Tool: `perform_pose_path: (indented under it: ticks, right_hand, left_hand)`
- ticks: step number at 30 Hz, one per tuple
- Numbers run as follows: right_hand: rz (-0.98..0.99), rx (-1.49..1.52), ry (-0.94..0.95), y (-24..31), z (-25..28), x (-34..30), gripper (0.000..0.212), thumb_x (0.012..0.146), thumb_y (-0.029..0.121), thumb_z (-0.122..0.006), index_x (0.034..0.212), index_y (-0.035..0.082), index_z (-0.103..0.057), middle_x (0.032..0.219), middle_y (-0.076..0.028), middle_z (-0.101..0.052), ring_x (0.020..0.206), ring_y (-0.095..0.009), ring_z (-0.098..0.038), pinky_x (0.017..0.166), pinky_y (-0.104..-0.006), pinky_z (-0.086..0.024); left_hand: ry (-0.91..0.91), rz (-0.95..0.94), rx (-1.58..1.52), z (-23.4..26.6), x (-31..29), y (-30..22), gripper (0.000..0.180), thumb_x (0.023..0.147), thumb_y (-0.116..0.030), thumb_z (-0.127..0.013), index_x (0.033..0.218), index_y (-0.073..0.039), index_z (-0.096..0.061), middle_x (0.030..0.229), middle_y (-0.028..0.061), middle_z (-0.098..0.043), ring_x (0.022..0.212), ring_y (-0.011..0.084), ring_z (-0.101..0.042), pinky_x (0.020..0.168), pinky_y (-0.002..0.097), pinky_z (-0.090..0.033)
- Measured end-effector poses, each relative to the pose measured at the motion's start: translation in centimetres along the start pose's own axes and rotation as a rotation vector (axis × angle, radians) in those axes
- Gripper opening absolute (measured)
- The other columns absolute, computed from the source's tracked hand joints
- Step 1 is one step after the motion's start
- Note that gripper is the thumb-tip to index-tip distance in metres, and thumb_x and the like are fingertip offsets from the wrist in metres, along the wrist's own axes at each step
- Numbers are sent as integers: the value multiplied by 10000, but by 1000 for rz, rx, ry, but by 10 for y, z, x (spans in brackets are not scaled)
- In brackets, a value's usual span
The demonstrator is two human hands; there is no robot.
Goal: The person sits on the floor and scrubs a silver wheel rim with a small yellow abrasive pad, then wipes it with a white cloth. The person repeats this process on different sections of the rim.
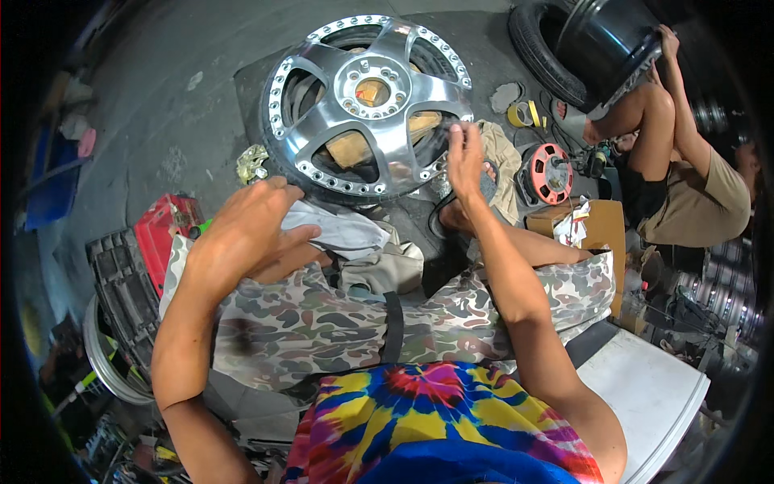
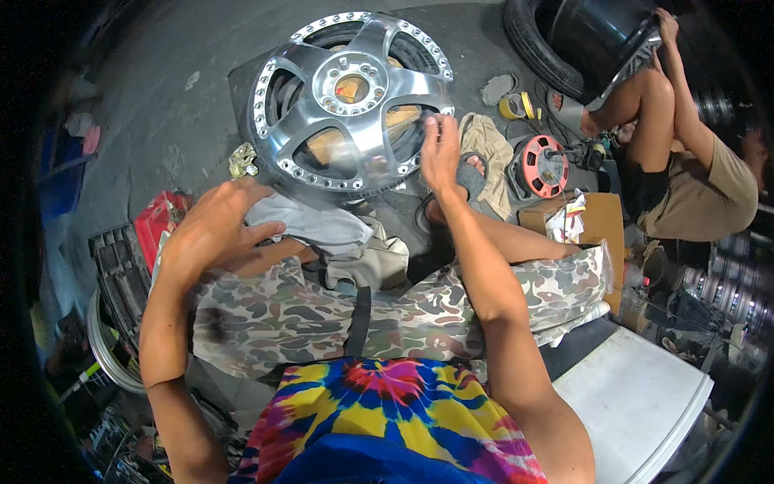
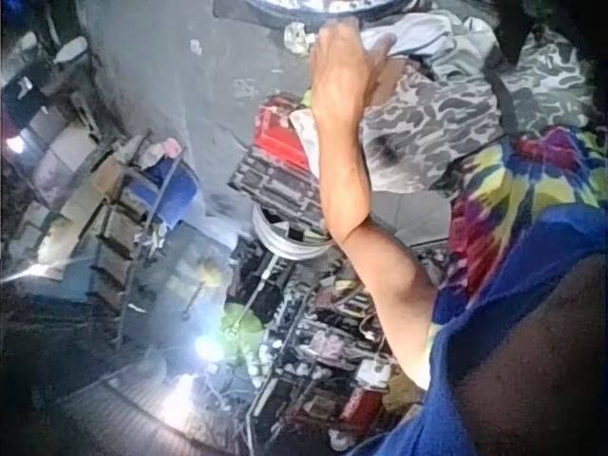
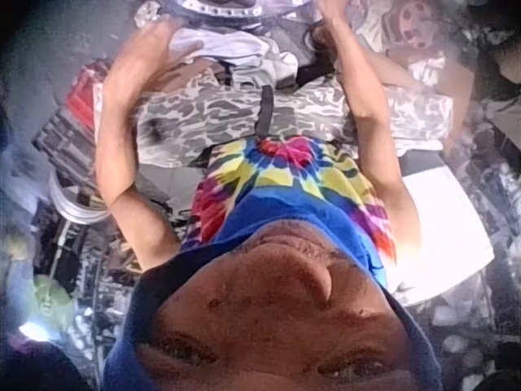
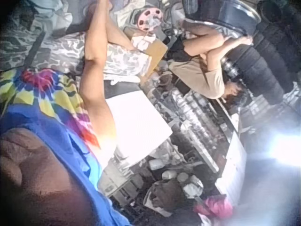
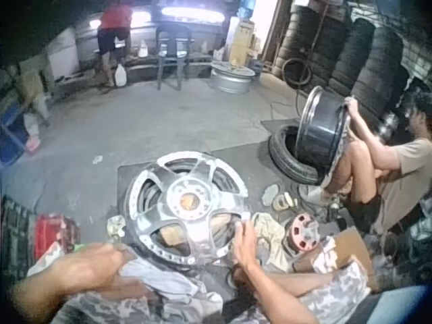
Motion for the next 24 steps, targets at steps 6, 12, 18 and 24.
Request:
perform_pose_path:
  ticks: [6, 12, 18, 24]
  right_hand:
    - [-2, 118, 309, 14, -23, 9, 250, 1108, 230, -573, 1124, -10, -642, 1009, -122, -637, 998, -248, -657, 887, -407, -517]
    - [515, -125, 531, 82, -49, 37, 243, 1074, 219, -618, 1154, -2, -681, 1074, -182, -670, 985, -383, -650, 891, -431, -515]
    - [796, -235, 775, 104, -82, 81, 261, 1037, 252, -639, 1131, 11, -668, 1152, -196, -698, 1041, -451, -671, 904, -506, -544]
    - [962, -357, 873, 110, -91, 89, 208, 1009, 204, -686, 1089, 13, -658, 1111, -178, -707, 968, -410, -694, 866, -490, -549]
  left_hand:
    - [-245, -160, -26, -11, -25, 2, 478, 934, -375, -762, 1221, -3, -675, 1166, 191, -673, 1152, 400, -627, 995, 488, -500]
    - [-2, -116, -55, -15, -18, -19, 500, 956, -398, -754, 1285, -31, -667, 1257, 180, -664, 1194, 408, -627, 1048, 497, -499]
    - [-131, -323, -131, -45, -34, -23, 440, 894, -301, -817, 1178, -21, -630, 1136, 174, -636, 1111, 389, -621, 975, 484, -504]
    - [-135, -292, -141, -39, -38, -19, 356, 902, -250, -789, 1099, -17, -607, 1082, 167, -596, 1073, 382, -590, 961, 488, -472]
Point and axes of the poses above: each hand's wrist, its own x-axis towards the middle knuckle, its own z-axis out of the back of the hand, y = z × x, the point moved 3 cm from there along x, towards the middle knuckle
